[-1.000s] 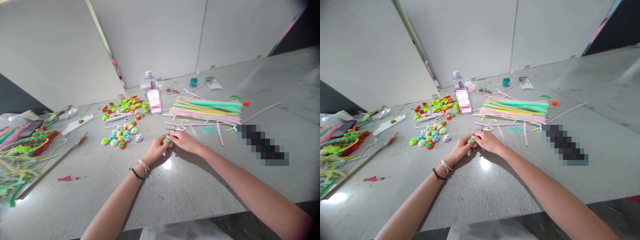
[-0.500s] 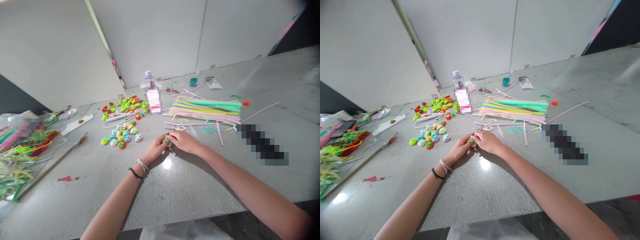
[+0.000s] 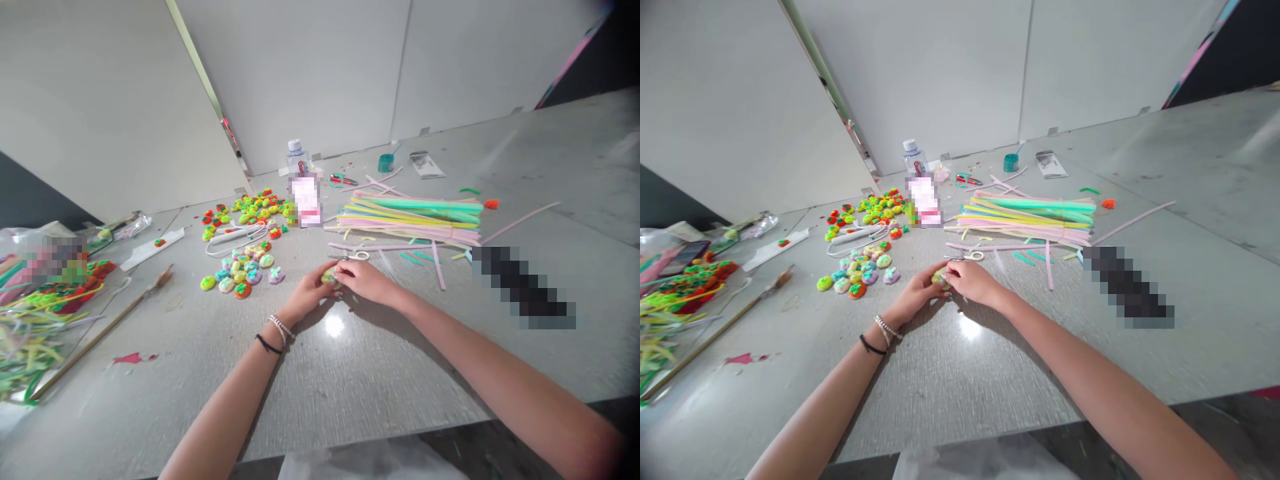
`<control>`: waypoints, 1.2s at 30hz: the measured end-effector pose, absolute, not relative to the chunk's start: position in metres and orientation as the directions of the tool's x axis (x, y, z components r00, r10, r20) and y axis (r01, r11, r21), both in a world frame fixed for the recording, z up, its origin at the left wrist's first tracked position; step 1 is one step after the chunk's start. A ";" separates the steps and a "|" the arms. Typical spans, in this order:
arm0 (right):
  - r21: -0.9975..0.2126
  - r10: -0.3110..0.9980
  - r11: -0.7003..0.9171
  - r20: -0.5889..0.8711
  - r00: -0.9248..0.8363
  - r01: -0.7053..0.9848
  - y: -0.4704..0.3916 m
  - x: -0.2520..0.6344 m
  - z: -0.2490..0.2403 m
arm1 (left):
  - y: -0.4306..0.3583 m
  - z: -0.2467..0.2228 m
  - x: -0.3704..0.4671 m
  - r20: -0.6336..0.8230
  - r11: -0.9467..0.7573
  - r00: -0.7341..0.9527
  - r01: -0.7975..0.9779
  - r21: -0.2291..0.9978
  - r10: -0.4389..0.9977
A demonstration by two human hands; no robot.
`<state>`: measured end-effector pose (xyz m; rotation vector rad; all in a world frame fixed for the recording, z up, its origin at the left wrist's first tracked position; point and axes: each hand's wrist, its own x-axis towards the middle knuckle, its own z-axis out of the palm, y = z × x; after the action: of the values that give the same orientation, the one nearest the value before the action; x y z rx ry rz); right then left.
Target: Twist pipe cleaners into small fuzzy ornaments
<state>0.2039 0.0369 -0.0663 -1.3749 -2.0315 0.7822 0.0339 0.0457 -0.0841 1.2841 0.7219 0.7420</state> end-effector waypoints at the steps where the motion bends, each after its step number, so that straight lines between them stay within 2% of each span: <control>1: -0.734 0.939 0.304 0.124 -0.320 0.607 0.037 0.204 -0.067 | 0.046 -0.084 0.033 -0.060 0.137 0.584 -0.090 0.986 0.810; 10: -0.767 0.935 0.301 0.120 -0.334 0.567 0.042 0.209 -0.072 | 0.048 -0.090 0.030 -0.045 0.184 0.633 -0.155 0.971 0.773; 23: -0.763 0.942 0.310 0.163 -0.294 0.568 0.042 0.206 -0.073 | 0.049 -0.093 0.033 -0.062 0.205 0.582 -0.183 0.962 0.811; 36: -0.794 0.942 0.294 0.149 -0.300 0.532 0.041 0.207 -0.070 | 0.046 -0.085 0.032 0.000 0.124 0.642 -0.147 0.981 0.766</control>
<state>0.2075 0.0407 -0.0701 -1.3119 -1.9435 0.8486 0.0316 0.0464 -0.0847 1.2829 0.5988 0.7271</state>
